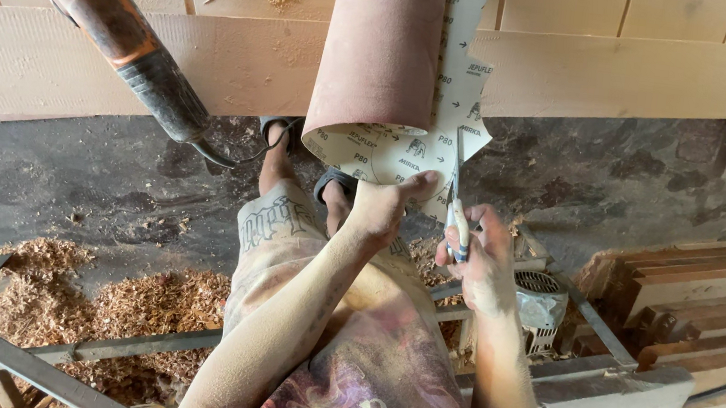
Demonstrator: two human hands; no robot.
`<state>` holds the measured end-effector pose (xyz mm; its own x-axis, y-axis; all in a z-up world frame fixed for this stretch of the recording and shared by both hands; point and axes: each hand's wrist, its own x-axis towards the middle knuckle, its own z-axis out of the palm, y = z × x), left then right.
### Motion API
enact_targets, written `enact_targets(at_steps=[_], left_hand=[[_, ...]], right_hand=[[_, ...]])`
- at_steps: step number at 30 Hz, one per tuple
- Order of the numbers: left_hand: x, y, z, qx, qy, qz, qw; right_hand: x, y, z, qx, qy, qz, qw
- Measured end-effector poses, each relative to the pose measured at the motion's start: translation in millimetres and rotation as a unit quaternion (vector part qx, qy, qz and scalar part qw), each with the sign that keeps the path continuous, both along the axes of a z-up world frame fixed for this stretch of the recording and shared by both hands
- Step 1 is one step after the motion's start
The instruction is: The person uses an angle grinder to mark a circular outline on a sheet of sandpaper placed on a wooden surface. They then use scissors to cut out the marked circle from the sandpaper sheet.
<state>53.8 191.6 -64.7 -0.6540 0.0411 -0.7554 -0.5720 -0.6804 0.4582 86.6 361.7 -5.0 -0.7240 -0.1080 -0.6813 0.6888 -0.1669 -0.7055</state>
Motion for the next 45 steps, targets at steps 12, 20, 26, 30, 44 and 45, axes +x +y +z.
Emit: enact_targets(at_steps=[12,20,26,30,44,45], left_hand=[[-4.1,3.3,8.3,0.088,-0.019,0.046,0.995],[1.1,0.6,11.5,0.12,0.016,0.03,0.992],[-0.6,1.0,15.3,0.139,0.026,0.032,0.989],[-3.7,2.4,17.3,0.134,0.047,0.031,0.989],[-1.1,7.1,13.4,0.155,0.027,0.04,0.987],[-1.3,6.4,12.7,0.153,0.034,0.039,0.987]], right_hand=[[8.3,-2.0,0.5,0.003,0.093,-0.013,0.996],[10.4,-6.7,5.9,0.015,0.085,-0.042,0.995],[12.2,-14.7,10.4,0.052,0.121,-0.047,0.99],[13.0,-15.4,14.2,0.04,0.124,-0.053,0.99],[7.0,-18.4,18.8,0.019,0.105,-0.101,0.989],[6.9,-19.2,20.3,0.021,0.115,-0.095,0.989]])
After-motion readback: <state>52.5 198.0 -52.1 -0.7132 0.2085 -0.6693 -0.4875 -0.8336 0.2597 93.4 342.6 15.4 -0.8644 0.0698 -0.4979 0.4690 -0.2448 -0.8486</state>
